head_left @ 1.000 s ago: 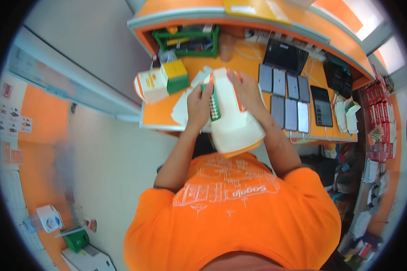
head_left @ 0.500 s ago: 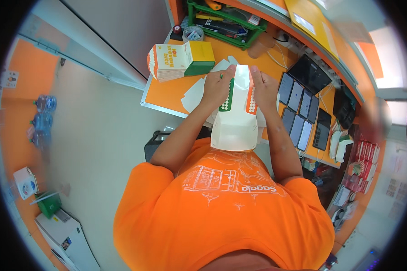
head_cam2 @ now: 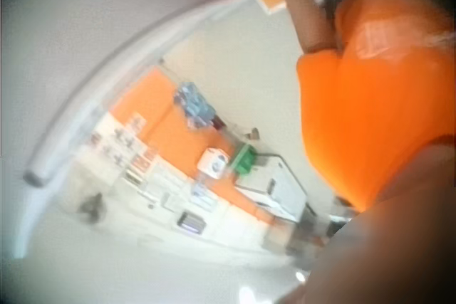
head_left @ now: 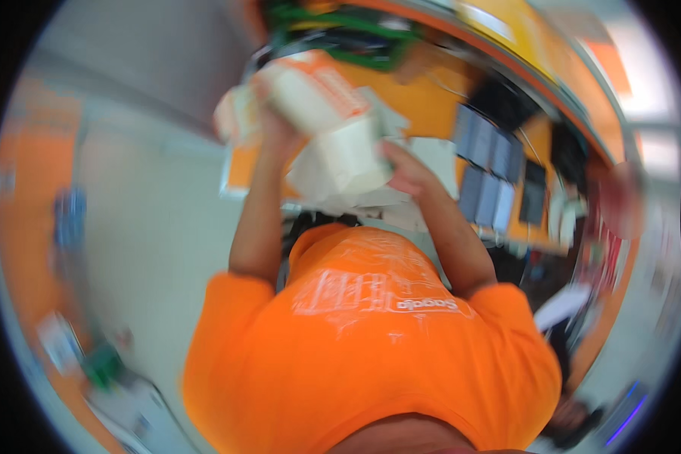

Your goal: The person folds flat cardboard food boxes into their three-dimensional shape at a counter. They then walk to a deep fryer, use tongs to transfer fried food into a box, and return to the counter to continue folding more boxes.

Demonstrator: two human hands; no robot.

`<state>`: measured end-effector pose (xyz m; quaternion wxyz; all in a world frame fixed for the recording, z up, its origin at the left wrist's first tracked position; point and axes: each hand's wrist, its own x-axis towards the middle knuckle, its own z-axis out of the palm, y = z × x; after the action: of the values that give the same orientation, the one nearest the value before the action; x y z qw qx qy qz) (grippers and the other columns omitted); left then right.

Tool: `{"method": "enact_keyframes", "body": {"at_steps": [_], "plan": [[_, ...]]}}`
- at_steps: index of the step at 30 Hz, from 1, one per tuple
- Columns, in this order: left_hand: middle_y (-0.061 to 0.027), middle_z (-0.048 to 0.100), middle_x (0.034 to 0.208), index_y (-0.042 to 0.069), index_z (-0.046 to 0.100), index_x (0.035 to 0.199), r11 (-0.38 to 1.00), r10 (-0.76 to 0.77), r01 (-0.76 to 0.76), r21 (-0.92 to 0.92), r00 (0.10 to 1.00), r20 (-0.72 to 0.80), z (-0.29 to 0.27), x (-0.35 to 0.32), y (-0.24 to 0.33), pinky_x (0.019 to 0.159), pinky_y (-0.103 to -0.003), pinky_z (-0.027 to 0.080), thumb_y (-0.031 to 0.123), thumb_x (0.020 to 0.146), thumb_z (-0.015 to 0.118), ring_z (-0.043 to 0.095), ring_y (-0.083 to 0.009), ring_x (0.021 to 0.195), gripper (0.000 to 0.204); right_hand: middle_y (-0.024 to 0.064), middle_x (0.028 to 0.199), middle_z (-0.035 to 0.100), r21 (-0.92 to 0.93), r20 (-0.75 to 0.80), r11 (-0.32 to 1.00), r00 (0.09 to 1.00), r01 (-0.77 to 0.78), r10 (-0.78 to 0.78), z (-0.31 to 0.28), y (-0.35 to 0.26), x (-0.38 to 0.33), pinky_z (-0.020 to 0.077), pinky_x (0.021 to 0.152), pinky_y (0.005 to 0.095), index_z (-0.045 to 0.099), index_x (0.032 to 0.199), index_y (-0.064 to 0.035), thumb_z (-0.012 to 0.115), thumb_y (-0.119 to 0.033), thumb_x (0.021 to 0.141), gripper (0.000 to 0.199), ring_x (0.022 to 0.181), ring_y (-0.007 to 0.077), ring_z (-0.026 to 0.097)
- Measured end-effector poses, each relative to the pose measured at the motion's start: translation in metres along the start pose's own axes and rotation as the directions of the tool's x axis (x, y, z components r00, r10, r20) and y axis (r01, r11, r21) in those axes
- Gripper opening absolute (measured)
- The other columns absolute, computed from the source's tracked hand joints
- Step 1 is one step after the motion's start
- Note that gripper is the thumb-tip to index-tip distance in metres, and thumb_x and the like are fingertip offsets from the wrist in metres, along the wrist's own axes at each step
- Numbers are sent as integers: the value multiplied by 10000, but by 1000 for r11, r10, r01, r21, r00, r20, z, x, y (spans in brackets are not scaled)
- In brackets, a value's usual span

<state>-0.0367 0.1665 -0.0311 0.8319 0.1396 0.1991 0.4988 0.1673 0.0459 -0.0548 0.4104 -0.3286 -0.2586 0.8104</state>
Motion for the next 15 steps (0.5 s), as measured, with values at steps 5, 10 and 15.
{"method": "enact_keyframes", "body": {"at_steps": [5, 10, 15], "plan": [[-34, 474, 738, 121, 464, 900, 947, -242, 213, 239, 965, 98, -7, -50, 25, 606, -285, 379, 624, 980, 373, 486, -139, 676, 517, 206, 1459, 402, -709, 358, 592, 919, 383, -166, 32, 7, 25, 269, 1139, 397, 343, 1505, -66, 828, -375, 751, 948, 1365, 300, 362], [-69, 394, 549, 96, 378, 703, 772, -304, 99, 628, 925, 228, -45, -36, 50, 592, -209, 419, 453, 997, 431, 459, -152, 522, 466, 228, 1416, 378, -908, 414, -44, 878, 416, -238, 68, 17, 9, 315, 1103, 467, 393, 1492, -218, 867, -448, 654, 989, 1310, 444, 360], [-88, 459, 1057, 86, 491, 1117, 892, -145, 75, 446, 981, 126, -11, -41, 85, 866, -397, 407, 479, 966, 399, 466, -246, 972, 431, 221, 1386, 404, -850, 503, -70, 765, 522, -402, 70, -12, 35, 335, 1082, 469, 391, 1486, -185, 859, -349, 632, 987, 1255, 410, 396]]}}
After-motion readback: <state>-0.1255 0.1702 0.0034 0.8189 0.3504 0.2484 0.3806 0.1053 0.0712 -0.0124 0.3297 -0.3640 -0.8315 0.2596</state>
